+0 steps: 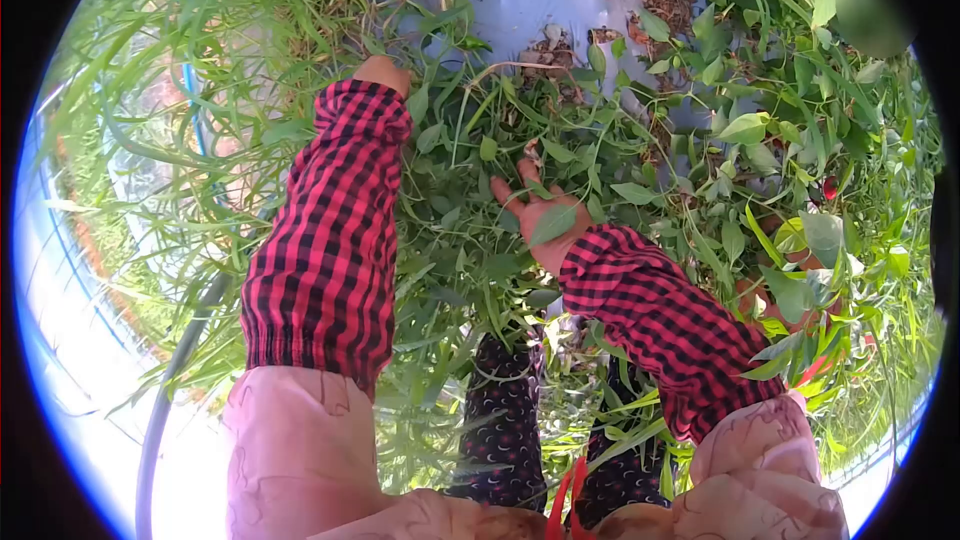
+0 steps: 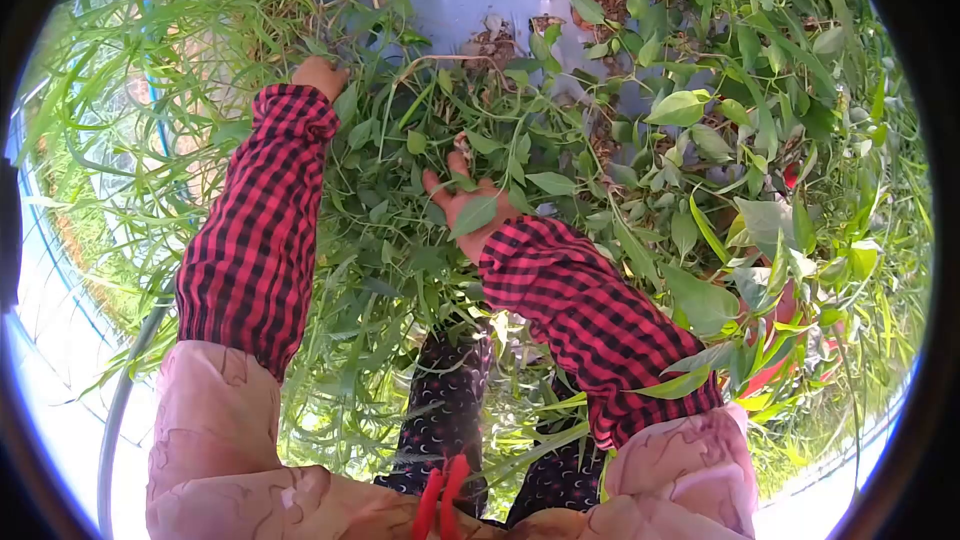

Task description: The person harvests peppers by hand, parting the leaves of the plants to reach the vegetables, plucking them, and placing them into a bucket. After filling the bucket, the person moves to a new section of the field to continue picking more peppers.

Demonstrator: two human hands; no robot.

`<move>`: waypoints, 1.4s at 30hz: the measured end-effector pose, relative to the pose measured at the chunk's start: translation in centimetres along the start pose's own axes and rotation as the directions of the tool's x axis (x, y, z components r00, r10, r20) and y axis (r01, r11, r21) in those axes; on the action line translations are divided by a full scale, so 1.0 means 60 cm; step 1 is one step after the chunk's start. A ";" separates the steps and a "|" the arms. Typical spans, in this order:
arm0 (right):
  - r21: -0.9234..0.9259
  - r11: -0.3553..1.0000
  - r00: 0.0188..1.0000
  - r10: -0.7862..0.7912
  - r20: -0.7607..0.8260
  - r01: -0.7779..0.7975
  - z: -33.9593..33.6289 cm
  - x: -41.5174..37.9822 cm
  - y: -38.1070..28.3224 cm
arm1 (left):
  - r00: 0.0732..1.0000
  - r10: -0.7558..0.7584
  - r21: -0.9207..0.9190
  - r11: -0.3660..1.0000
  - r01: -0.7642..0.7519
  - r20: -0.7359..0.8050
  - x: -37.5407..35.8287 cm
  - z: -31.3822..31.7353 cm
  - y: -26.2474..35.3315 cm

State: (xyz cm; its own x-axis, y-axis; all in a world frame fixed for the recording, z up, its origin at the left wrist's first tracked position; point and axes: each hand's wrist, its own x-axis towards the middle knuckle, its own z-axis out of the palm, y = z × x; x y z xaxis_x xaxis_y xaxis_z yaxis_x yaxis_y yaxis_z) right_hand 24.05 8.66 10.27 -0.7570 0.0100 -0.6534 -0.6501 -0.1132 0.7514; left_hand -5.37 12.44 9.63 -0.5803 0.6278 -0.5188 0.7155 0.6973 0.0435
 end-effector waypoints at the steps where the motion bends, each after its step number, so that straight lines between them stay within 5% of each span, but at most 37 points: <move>1: -0.225 0.962 0.984 -0.168 -0.051 0.153 0.024 -0.010 0.033 | 0.974 -0.151 0.111 0.985 0.134 0.171 0.014 0.021 0.003; 2: -0.344 0.905 0.953 -0.292 -0.080 0.249 0.040 -0.019 0.056 | 0.896 -0.309 0.244 0.940 0.238 0.318 0.018 0.041 0.005; 5: -0.333 0.907 0.946 -0.307 -0.108 0.256 -0.003 0.005 0.004 | 0.935 -0.211 0.332 0.937 0.110 0.286 0.000 0.082 -0.023; 6: 0.413 0.888 0.975 0.220 0.001 -0.201 -0.045 0.020 -0.054 | 0.856 -0.328 0.292 0.931 0.220 0.399 0.000 0.057 -0.013; 7: 0.689 0.598 0.905 0.363 0.223 -0.410 -0.058 0.021 -0.075 | 0.856 -0.327 0.298 0.930 0.216 0.401 0.002 0.072 -0.038; 8: 0.802 0.189 0.766 0.478 0.430 -0.567 -0.071 0.022 -0.094 | 0.887 -0.289 -0.195 0.907 0.374 0.361 0.006 0.098 -0.087; 9: 0.791 0.301 0.817 0.427 0.388 -0.533 -0.074 0.019 -0.097 | 0.912 -0.280 -0.642 0.647 0.411 0.301 -0.012 0.072 -0.077; 10: 0.772 0.404 0.859 0.372 0.351 -0.490 -0.076 0.019 -0.095 | 0.833 -0.426 -0.735 0.424 0.529 0.353 -0.031 0.039 -0.068; 14: 0.724 0.644 0.969 0.185 0.165 -0.246 -0.045 0.019 -0.047 | 0.905 -0.177 -0.693 0.591 0.413 0.388 -0.038 0.041 -0.211; 15: 0.722 0.669 0.984 0.146 0.102 -0.175 -0.027 0.015 -0.029 | 0.893 -0.331 -0.772 0.464 0.434 0.304 -0.072 0.026 -0.200; 16: 0.974 0.111 0.979 0.078 0.187 -0.195 -0.011 0.010 -0.010 | 0.845 -0.481 -0.846 0.329 0.420 0.232 -0.098 0.008 -0.187; 17: 0.857 -0.488 0.984 -0.023 0.175 -0.164 -0.002 0.008 0.001 | 0.835 -0.550 -0.663 0.621 0.418 0.012 -0.101 -0.004 -0.220; 18: 0.403 -0.897 0.979 -0.124 0.161 -0.179 0.006 0.006 0.011 | 0.819 -0.531 -0.386 0.817 0.428 -0.216 -0.113 -0.035 -0.218; 19: 0.619 -0.764 0.977 -0.068 0.200 -0.180 0.007 0.002 0.010 | 0.769 -0.556 -0.395 0.814 0.426 -0.315 -0.136 -0.065 -0.220; 20: 0.876 -0.451 0.978 0.031 0.206 -0.170 -0.001 0.007 0.003 | 0.828 -0.439 -0.316 0.887 0.338 -0.348 -0.122 -0.049 -0.330; 21: 0.978 -0.091 0.972 0.124 0.198 -0.187 -0.017 0.013 -0.015 | 0.829 -0.438 -0.307 0.889 0.341 -0.348 -0.127 -0.066 -0.317; 22: 0.941 0.246 0.962 0.202 0.185 -0.232 -0.032 0.021 -0.029 | 0.792 -0.576 -0.650 0.684 0.332 -0.201 -0.127 -0.085 -0.301; 23: 0.855 0.437 0.951 0.250 0.183 -0.279 -0.045 0.028 -0.042 | 0.766 -0.643 -0.888 0.359 0.288 -0.011 -0.127 -0.110 -0.267; 24: 0.792 0.526 0.944 0.270 0.188 -0.308 -0.052 0.034 -0.046 | 0.792 -0.609 -0.915 0.288 0.282 0.053 -0.122 -0.137 -0.218; 25: 0.747 0.580 0.941 0.280 0.192 -0.325 -0.054 0.037 -0.047 | 0.816 -0.566 -0.936 0.213 0.281 0.117 -0.111 -0.159 -0.162; 28: 0.648 0.653 0.914 0.353 0.200 -0.394 -0.042 0.036 -0.045 | 0.977 -0.213 -0.858 0.507 0.083 -0.031 -0.068 -0.171 -0.021; 30: 0.568 0.702 0.894 0.420 0.159 -0.430 -0.027 0.032 -0.022 | 0.995 0.094 -0.780 0.621 -0.084 -0.032 -0.039 -0.152 0.062; 31: 0.093 0.995 0.999 0.041 -0.036 -0.038 0.014 0.009 0.041 | 0.976 0.213 -0.735 0.668 -0.118 0.037 -0.026 -0.137 0.097; 32: -0.444 0.824 0.920 -0.392 -0.002 0.351 0.029 0.000 0.072 | 0.918 0.388 -0.470 0.796 -0.381 -0.087 -0.005 -0.103 0.120; 33: -0.446 0.816 0.912 -0.410 0.001 0.367 0.024 0.004 0.070 | 0.803 0.578 -0.139 0.791 -0.595 -0.148 0.015 -0.068 0.138; 34: -0.408 0.838 0.918 -0.397 0.000 0.363 0.021 0.008 0.065 | 0.797 0.585 -0.159 0.782 -0.603 -0.149 0.029 -0.037 0.146; 37: -0.282 0.898 0.935 -0.355 -0.014 0.337 0.002 0.015 0.037 | 0.791 0.474 0.342 0.723 -0.601 0.388 0.056 0.051 0.156; 41: -0.108 0.954 0.946 -0.293 -0.140 0.279 0.009 0.001 0.044 | 0.840 0.412 0.555 0.631 -0.542 0.353 0.096 0.089 0.116; 42: -0.149 0.951 0.949 -0.289 -0.127 0.270 0.009 -0.001 0.044 | 0.817 0.334 0.579 0.582 -0.571 0.470 0.068 0.048 0.139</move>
State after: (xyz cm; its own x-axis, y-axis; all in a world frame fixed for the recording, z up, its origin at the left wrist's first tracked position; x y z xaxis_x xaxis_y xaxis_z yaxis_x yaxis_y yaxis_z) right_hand 22.32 8.91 12.33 -0.5220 -0.0842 -0.8487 -0.8126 -0.2533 0.5249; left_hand -0.65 19.84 5.43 -0.0528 0.5830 -0.8107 0.9729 -0.1530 -0.1733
